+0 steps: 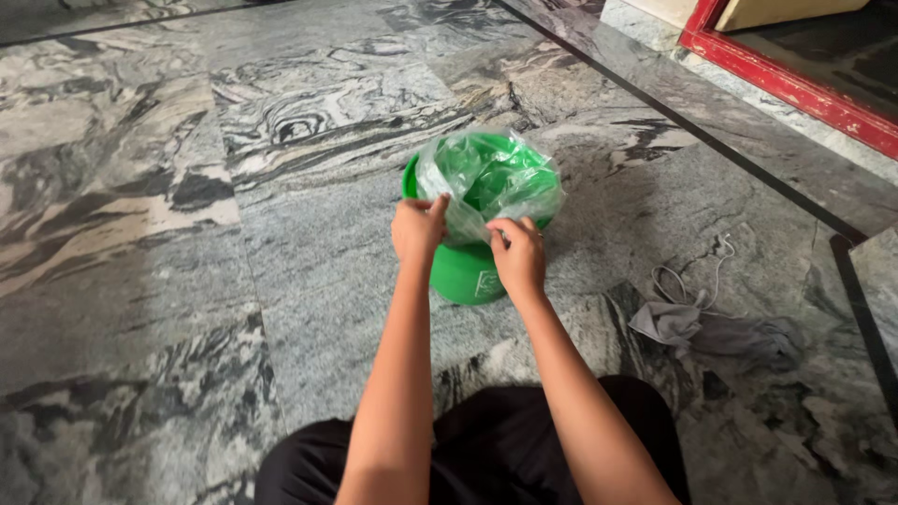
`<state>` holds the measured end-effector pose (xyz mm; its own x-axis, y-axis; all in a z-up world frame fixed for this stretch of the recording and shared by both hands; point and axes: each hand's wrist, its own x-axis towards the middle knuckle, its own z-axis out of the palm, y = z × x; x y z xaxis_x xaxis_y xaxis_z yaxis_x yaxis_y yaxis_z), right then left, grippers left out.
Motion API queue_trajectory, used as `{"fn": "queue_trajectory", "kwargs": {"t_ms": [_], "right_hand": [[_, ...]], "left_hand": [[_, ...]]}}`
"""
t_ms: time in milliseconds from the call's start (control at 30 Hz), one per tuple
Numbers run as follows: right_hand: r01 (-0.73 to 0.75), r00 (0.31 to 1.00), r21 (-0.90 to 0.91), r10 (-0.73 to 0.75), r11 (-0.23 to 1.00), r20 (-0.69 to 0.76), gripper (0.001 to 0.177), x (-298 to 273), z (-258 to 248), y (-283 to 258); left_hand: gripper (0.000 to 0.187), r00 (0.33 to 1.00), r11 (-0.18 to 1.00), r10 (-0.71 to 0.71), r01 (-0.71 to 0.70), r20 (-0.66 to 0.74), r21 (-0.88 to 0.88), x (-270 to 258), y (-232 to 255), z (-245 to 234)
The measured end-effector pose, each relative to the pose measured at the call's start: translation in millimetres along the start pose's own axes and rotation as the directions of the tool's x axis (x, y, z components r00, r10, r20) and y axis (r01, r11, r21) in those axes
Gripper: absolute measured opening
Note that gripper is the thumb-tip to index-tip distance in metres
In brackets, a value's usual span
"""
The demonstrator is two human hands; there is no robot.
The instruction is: The person sits on the floor and lines a green bucket with a clear plastic bag. They smooth the bag inside the bucket, tuck the edges over the rim, and adjust the lining to fit properly before moving the bucket to a corner.
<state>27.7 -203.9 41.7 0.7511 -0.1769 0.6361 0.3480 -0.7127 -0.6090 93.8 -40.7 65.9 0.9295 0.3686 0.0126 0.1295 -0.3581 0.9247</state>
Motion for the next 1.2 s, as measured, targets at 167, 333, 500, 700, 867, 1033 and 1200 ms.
{"fn": "queue_trajectory", "kwargs": {"t_ms": [167,333,500,700,867,1033,1200], "right_hand": [[0.049,0.998,0.027,-0.050,0.998,0.045,0.016,-1.8,-6.0,6.5],[0.123,0.985,-0.099,-0.110,0.987,0.131,0.025,-1.1,3.7,15.3],[0.160,0.979,-0.080,-0.148,0.984,0.139,0.026,0.6,12.6,37.2],[-0.558,0.749,0.793,0.560,0.245,0.354,0.032,8.5,-0.5,38.2],[-0.482,0.726,0.833,0.656,0.272,0.206,0.040,-1.9,3.3,19.9],[-0.425,0.676,0.881,0.720,0.208,0.156,0.046,-8.4,15.8,36.2],[-0.415,0.606,0.906,0.718,-0.084,0.344,0.038,-7.1,37.8,85.5]], "left_hand": [[0.041,0.966,0.902,-0.107,0.194,0.236,-0.385,43.7,-24.2,17.7],[0.043,0.949,0.922,-0.125,0.218,0.289,-0.319,50.0,-18.1,18.5],[0.039,0.981,0.980,-0.036,0.072,0.192,-0.184,73.1,-31.0,59.5],[0.030,0.874,0.203,-0.134,0.485,0.467,-0.851,77.4,-72.9,80.8],[0.045,0.905,0.402,-0.156,0.424,0.396,-0.811,56.0,-53.7,55.3],[0.023,0.969,0.708,-0.065,0.214,0.240,-0.673,58.6,-49.1,30.0],[0.022,0.991,0.844,-0.104,0.132,0.084,-0.520,66.9,-55.4,34.3]]}}
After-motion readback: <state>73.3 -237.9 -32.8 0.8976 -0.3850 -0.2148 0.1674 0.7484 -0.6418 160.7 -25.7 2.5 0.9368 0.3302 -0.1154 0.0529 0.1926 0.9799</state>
